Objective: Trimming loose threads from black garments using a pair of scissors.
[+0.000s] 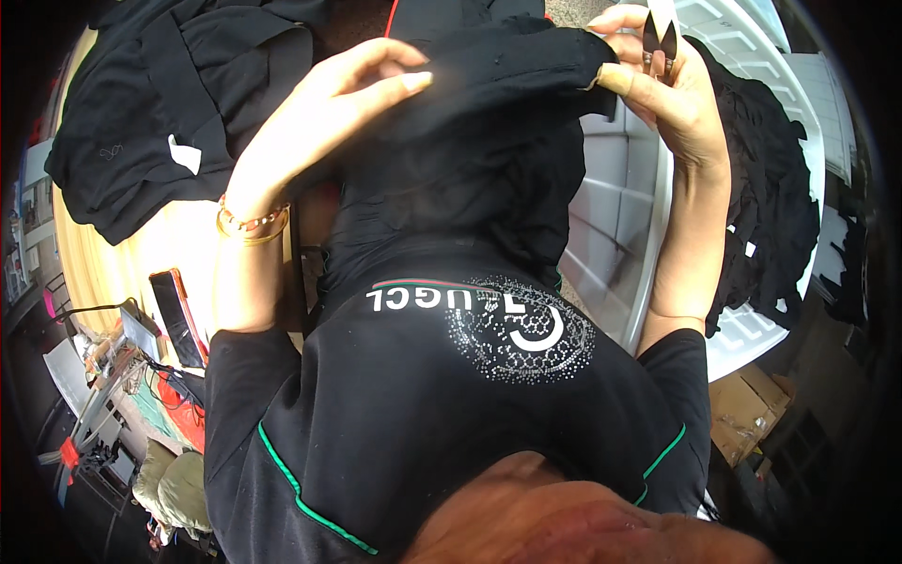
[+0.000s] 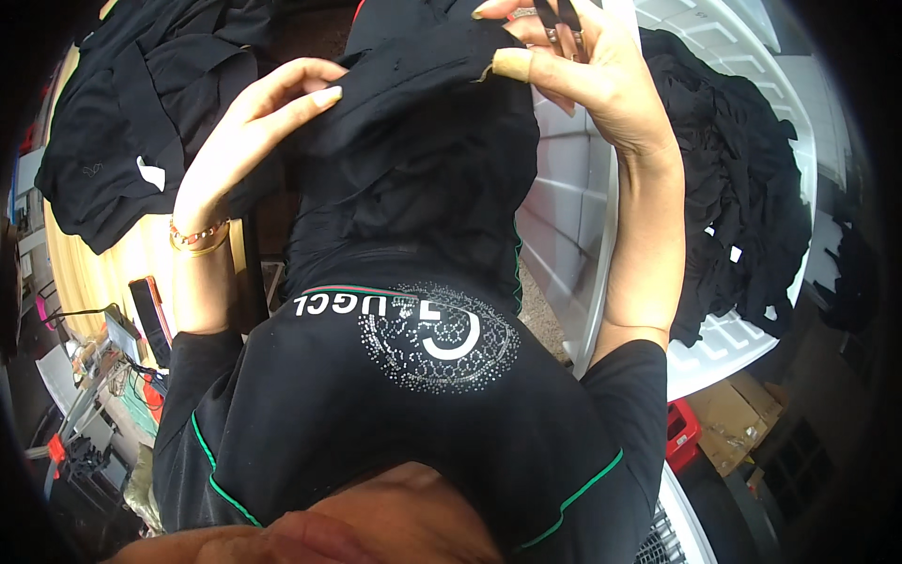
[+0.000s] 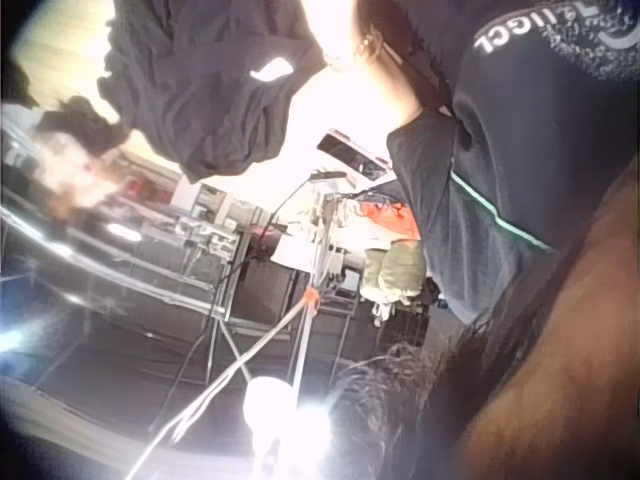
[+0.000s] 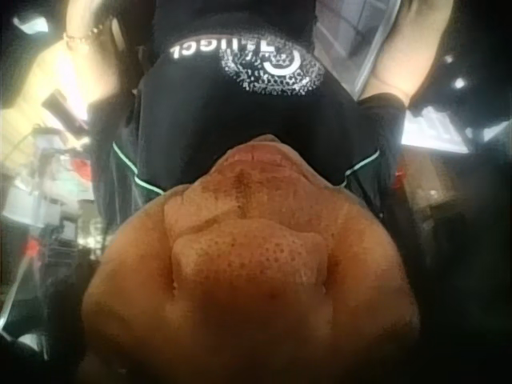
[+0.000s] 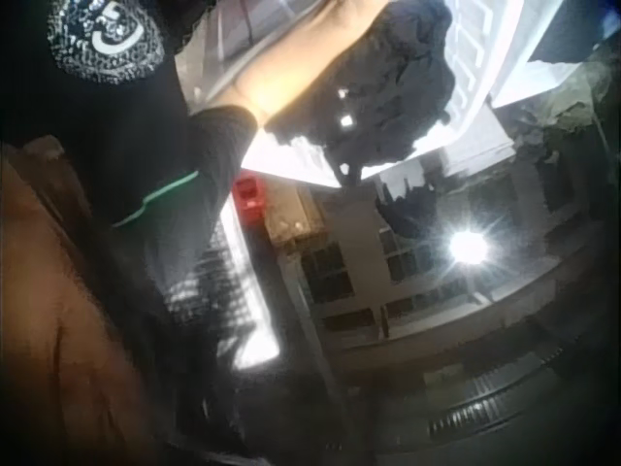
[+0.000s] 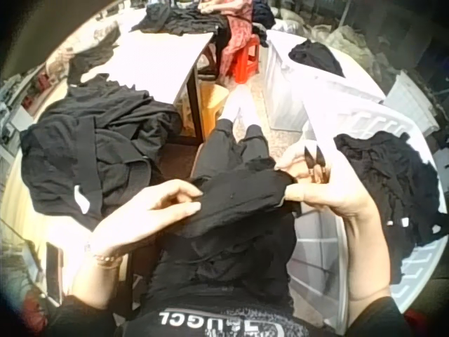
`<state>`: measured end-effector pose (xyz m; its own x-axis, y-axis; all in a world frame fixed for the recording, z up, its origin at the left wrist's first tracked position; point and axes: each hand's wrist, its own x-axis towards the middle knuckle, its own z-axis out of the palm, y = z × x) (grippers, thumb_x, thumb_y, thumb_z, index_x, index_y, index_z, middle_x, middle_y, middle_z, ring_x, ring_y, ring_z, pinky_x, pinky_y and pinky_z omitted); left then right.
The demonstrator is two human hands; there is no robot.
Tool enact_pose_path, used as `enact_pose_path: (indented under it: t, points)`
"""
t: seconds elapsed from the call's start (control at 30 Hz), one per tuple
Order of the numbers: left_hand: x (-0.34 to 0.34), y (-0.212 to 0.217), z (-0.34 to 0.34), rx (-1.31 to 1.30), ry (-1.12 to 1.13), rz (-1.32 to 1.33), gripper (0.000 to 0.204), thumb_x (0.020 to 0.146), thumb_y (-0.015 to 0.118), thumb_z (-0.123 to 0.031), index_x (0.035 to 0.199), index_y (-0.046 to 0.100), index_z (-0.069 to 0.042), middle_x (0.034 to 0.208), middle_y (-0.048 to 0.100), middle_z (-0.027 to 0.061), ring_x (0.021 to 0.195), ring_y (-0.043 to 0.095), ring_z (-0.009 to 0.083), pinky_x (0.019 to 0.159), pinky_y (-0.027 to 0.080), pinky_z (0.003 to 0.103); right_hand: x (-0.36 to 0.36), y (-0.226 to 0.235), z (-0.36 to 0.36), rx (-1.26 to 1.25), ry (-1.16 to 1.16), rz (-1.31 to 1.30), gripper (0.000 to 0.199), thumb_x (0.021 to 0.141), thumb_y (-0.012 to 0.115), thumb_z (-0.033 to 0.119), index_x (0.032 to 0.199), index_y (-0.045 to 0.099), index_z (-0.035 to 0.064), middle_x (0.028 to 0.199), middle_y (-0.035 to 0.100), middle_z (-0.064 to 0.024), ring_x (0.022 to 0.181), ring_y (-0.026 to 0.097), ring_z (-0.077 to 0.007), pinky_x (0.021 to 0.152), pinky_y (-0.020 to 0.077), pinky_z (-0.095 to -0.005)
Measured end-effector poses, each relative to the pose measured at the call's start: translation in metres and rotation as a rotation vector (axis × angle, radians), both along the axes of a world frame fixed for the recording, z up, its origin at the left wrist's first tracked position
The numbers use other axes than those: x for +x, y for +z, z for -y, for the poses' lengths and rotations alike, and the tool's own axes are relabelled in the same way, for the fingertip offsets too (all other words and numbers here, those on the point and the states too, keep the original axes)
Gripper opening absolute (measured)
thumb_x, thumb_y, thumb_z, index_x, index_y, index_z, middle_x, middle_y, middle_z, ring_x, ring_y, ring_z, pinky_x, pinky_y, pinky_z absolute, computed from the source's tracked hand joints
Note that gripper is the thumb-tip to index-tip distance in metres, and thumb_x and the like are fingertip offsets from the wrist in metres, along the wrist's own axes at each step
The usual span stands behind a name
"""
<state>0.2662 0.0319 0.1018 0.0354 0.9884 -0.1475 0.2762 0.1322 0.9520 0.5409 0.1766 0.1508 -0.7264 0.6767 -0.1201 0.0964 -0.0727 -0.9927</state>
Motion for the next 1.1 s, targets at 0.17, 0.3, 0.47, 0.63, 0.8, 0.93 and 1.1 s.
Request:
enact_pose_path:
  t: [0.17, 0.3, 0.47, 0.63, 0.8, 0.93, 1.1]
  points:
    - [0.038, 0.01, -0.017, 0.154, -0.082, 0.12, 0.032, 0.095, 0.062, -0.018, 0.121, 0.063, 0.001, 0.115, 0.064, 0.0042, 0.109, 0.058, 0.0106, 0.096, 0.042, 0.023, -0.01, 0.014, 0.014, 0.009, 0.011, 0.064, 0.04, 0.079, 0.075, -0.002, 0.113, 0.056, 0.0006, 0.073, 0.063, -0.0032, 0.045, 0.045, -0.004, 0.041, 0.0326, -0.0175]
    - [0.055, 0.007, -0.029, 0.157, -0.059, 0.318, 0.027, 0.096, 0.062, -0.014, 0.119, 0.066, 0.0, 0.111, 0.068, 0.0034, 0.102, 0.061, 0.0082, 0.094, 0.045, 0.022, -0.016, 0.01, 0.014, -0.022, 0.055, 0.008, 0.035, 0.083, 0.072, 0.0, 0.114, 0.057, 0.0011, 0.076, 0.063, -0.0031, 0.045, 0.045, -0.0041, 0.041, 0.0346, -0.0174]
    - [0.054, -0.008, -0.03, 0.068, 0.09, 0.581, 0.024, 0.093, 0.065, -0.01, 0.114, 0.068, 0.0, 0.107, 0.072, 0.0074, 0.101, 0.066, 0.0126, 0.093, 0.048, 0.022, -0.017, 0.007, 0.014, 0.158, -0.038, 0.104, 0.03, 0.086, 0.071, 0.001, 0.113, 0.059, 0.0007, 0.084, 0.066, -0.0045, 0.055, 0.052, -0.0042, 0.047, 0.0388, -0.0162]
    - [0.046, -0.014, -0.027, -0.033, 0.217, 0.796, 0.022, 0.091, 0.067, -0.011, 0.109, 0.07, 0.001, 0.106, 0.071, 0.0067, 0.099, 0.065, 0.0122, 0.093, 0.047, 0.023, -0.017, -0.02, 0.002, 0.413, -0.225, -0.007, 0.032, 0.083, 0.073, 0.001, 0.114, 0.062, 0.0004, 0.09, 0.066, -0.0056, 0.074, 0.058, -0.01, 0.062, 0.0451, -0.021]
    - [0.043, -0.019, -0.028, -0.012, 0.199, 0.953, 0.021, 0.09, 0.068, -0.013, 0.105, 0.071, 0.001, 0.104, 0.071, 0.0058, 0.1, 0.064, 0.0121, 0.094, 0.046, 0.023, -0.018, -0.014, 0.01, 0.959, 0.044, 0.136, 0.03, 0.094, 0.062, 0.011, 0.122, 0.062, 0.0016, 0.11, 0.062, -0.0072, 0.097, 0.057, -0.0134, 0.086, 0.0446, -0.025]
    - [0.044, -0.011, -0.025, -0.011, 0.176, 0.928, 0.021, 0.09, 0.068, -0.013, 0.107, 0.071, 0.001, 0.105, 0.071, 0.0058, 0.1, 0.064, 0.0118, 0.094, 0.045, 0.023, -0.026, -0.009, 0.02, 1.051, 0.025, 0.238, 0.033, 0.088, 0.071, 0.01, 0.12, 0.064, 0.005, 0.111, 0.061, -0.0071, 0.097, 0.06, -0.015, 0.082, 0.0489, -0.0249]
    - [0.045, -0.014, -0.025, -0.044, 0.16, 0.922, 0.027, 0.091, 0.067, -0.011, 0.114, 0.068, 0.0, 0.108, 0.071, 0.007, 0.102, 0.066, 0.0128, 0.095, 0.048, 0.024, -0.029, -0.013, 0.02, 1.109, 0.026, 0.231, 0.036, 0.087, 0.072, 0.014, 0.122, 0.065, 0.0074, 0.112, 0.06, -0.0066, 0.096, 0.061, -0.0145, 0.08, 0.0498, -0.0237]
